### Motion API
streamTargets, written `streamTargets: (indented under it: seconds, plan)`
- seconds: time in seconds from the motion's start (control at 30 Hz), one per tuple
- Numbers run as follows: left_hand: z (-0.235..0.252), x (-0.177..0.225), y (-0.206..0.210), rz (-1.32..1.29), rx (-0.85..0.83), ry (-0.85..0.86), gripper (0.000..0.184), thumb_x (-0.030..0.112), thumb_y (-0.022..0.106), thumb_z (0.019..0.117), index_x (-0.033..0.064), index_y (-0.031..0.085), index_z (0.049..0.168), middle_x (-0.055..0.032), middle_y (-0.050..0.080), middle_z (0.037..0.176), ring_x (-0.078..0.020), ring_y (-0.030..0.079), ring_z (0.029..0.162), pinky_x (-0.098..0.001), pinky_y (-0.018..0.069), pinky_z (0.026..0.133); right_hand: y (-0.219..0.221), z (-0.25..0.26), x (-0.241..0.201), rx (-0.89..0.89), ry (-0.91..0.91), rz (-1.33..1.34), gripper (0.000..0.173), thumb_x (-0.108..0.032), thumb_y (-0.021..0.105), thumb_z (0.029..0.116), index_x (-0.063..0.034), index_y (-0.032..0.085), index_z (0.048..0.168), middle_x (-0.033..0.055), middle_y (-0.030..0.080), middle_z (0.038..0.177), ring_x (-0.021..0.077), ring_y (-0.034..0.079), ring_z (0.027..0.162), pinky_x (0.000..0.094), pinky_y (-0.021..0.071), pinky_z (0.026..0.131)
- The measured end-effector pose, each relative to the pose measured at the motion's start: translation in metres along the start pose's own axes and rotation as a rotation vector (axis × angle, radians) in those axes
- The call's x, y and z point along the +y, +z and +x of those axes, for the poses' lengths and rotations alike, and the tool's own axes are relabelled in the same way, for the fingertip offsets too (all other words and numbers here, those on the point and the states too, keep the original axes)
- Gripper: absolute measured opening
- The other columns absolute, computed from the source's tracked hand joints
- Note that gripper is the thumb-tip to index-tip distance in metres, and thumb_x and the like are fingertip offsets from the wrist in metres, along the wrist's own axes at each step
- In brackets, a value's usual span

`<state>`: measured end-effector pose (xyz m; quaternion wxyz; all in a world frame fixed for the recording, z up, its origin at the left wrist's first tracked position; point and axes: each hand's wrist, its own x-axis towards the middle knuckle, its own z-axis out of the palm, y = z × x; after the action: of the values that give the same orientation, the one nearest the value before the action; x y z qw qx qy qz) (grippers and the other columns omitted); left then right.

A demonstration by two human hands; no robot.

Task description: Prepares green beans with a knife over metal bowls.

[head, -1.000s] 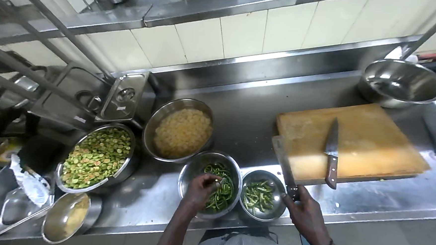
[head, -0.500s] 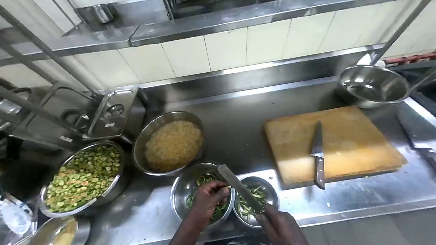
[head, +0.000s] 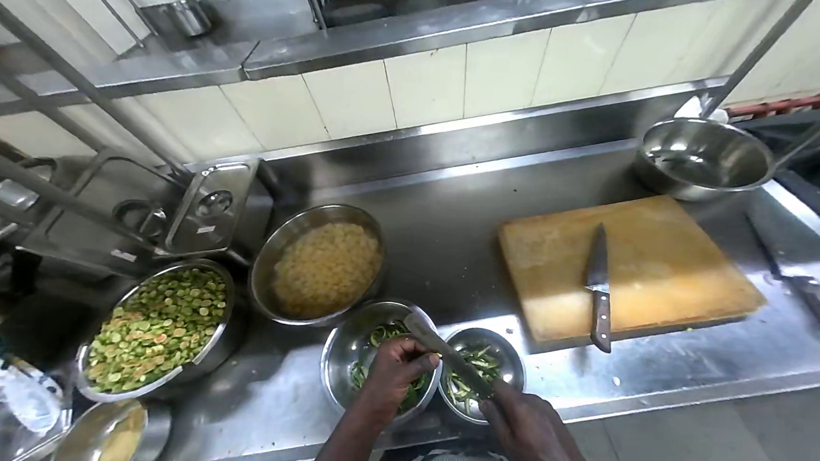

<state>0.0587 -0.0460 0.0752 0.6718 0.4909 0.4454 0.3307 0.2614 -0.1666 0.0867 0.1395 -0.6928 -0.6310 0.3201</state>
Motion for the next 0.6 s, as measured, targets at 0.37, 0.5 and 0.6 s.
streamTargets:
  seconds: [0.37, 0.5, 0.6]
  plan:
    - [0.001, -0.011, 0.02, -0.198, -0.146, -0.119, 0.017, 0.003, 0.074, 0.0878, -0.0011, 0.072, 0.104, -0.0102, 0.072, 0.098, -0.0154, 0.067, 0.086, -0.0319, 0.0574, 0.084, 0.005, 0.008, -0.006, 0.038, 0.024, 0.063, 0.038, -0.038, 0.045, 0.1063, -0.006, 0.066, 0.111, 0.0136, 0.068, 0.082, 0.0325, 0.07, 0.081, 0.0514, 0.056, 0.075]
    - [-0.001, -0.019, 0.021, -0.484, -0.1, -0.203, 0.015, 0.001, 0.063, 0.0966, -0.0061, 0.066, 0.109, -0.0211, 0.072, 0.103, -0.0299, 0.073, 0.093, -0.0468, 0.0599, 0.092, 0.011, 0.008, 0.002, 0.16, 0.005, 0.193, 0.037, -0.038, 0.047, 0.1053, -0.0068, 0.066, 0.104, 0.0076, 0.061, 0.07, 0.0243, 0.063, 0.065, 0.0451, 0.0532, 0.063]
    - [-0.005, -0.019, 0.027, -0.479, -0.055, -0.193, 0.01, -0.001, 0.056, 0.1002, -0.0069, 0.065, 0.099, -0.0221, 0.073, 0.096, -0.0314, 0.074, 0.089, -0.0473, 0.0614, 0.088, 0.012, 0.009, 0.002, 0.11, 0.031, 0.192, 0.037, -0.038, 0.046, 0.1062, -0.0058, 0.066, 0.109, 0.0089, 0.062, 0.073, 0.0261, 0.064, 0.068, 0.0458, 0.0535, 0.067]
